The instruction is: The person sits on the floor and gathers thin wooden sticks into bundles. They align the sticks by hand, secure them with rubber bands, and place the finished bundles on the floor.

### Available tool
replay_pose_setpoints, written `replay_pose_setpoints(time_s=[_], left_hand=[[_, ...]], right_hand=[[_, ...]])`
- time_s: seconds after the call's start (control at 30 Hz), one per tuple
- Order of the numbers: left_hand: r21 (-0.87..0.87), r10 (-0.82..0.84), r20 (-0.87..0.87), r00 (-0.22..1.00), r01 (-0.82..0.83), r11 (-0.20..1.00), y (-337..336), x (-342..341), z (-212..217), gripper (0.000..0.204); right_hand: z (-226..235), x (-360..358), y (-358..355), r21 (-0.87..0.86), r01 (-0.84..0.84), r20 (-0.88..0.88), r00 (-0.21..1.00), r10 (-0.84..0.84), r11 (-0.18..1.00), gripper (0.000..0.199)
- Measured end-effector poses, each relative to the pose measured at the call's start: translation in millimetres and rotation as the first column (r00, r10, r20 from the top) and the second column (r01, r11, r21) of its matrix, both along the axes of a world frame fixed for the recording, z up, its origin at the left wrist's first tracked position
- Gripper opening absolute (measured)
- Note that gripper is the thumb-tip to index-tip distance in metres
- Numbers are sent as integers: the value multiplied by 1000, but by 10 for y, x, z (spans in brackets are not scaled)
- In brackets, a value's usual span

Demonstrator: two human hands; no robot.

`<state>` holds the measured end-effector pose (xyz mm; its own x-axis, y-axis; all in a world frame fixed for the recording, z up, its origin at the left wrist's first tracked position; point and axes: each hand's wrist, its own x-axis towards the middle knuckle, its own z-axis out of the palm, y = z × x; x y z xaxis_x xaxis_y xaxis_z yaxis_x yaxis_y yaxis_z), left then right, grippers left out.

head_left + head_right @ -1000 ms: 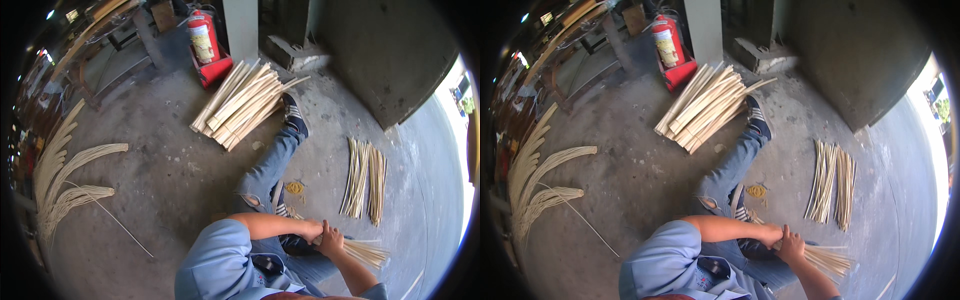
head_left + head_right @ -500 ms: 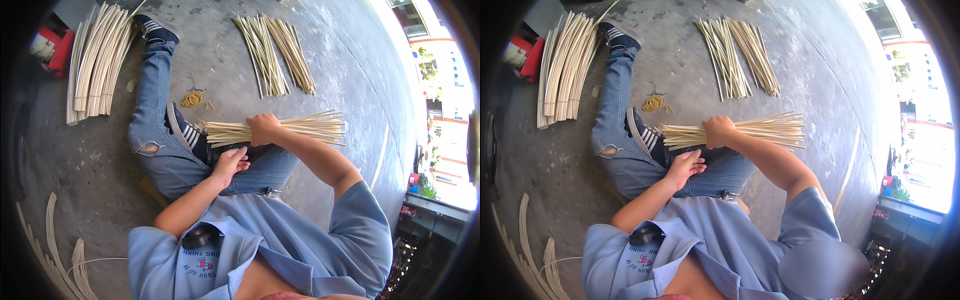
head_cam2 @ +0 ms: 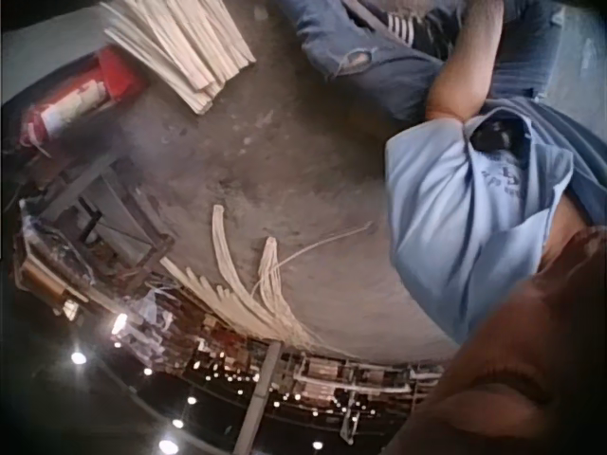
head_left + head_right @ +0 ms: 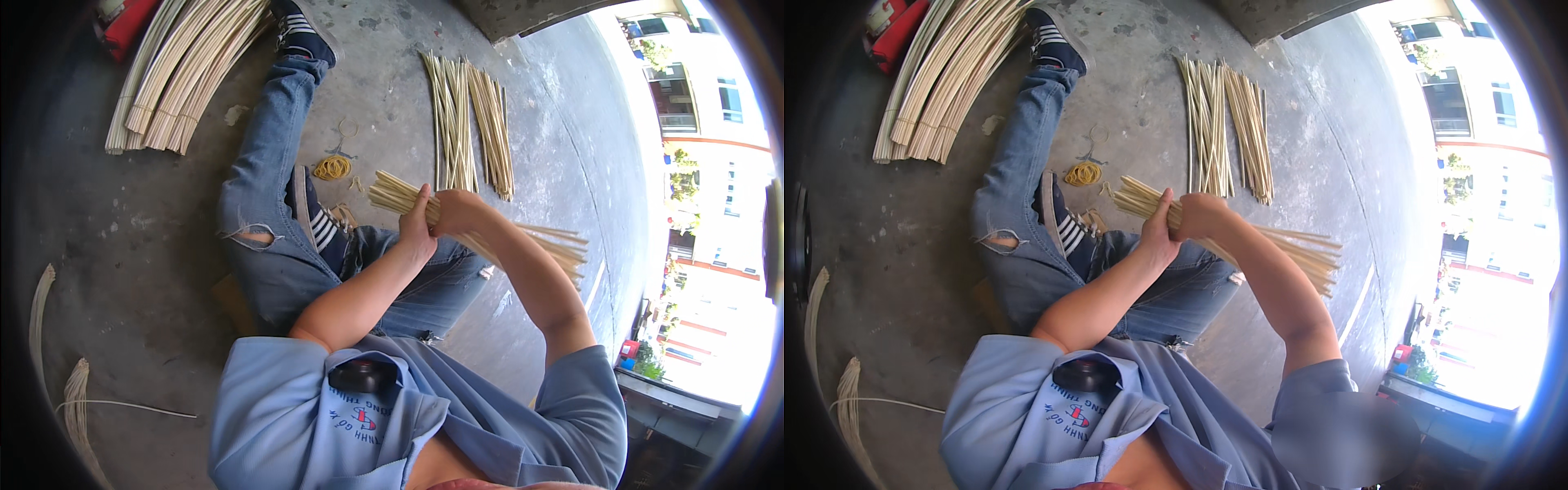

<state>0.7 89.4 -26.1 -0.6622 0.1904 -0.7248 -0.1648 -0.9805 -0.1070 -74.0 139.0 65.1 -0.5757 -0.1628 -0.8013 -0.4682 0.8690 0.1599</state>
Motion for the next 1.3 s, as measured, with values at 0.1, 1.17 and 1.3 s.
replay_pose_setpoints(time_s=[0.1,1.17,1.3], left_hand=[[343,235,-218,947,-151,927,132,-291,24,29],[533,274,-43,961,-210,820,44,-419,-498,63],[497,305,-207,930,-169,851,-29,-337,-433,67]], right_hand=[[311,-433,-394,345,-202,80,979,185,917,48],[-453,-678,-871,494,-400,329,908,260,772,109],[-399,-502,-990,613,-399,301,916,265,682,113]])
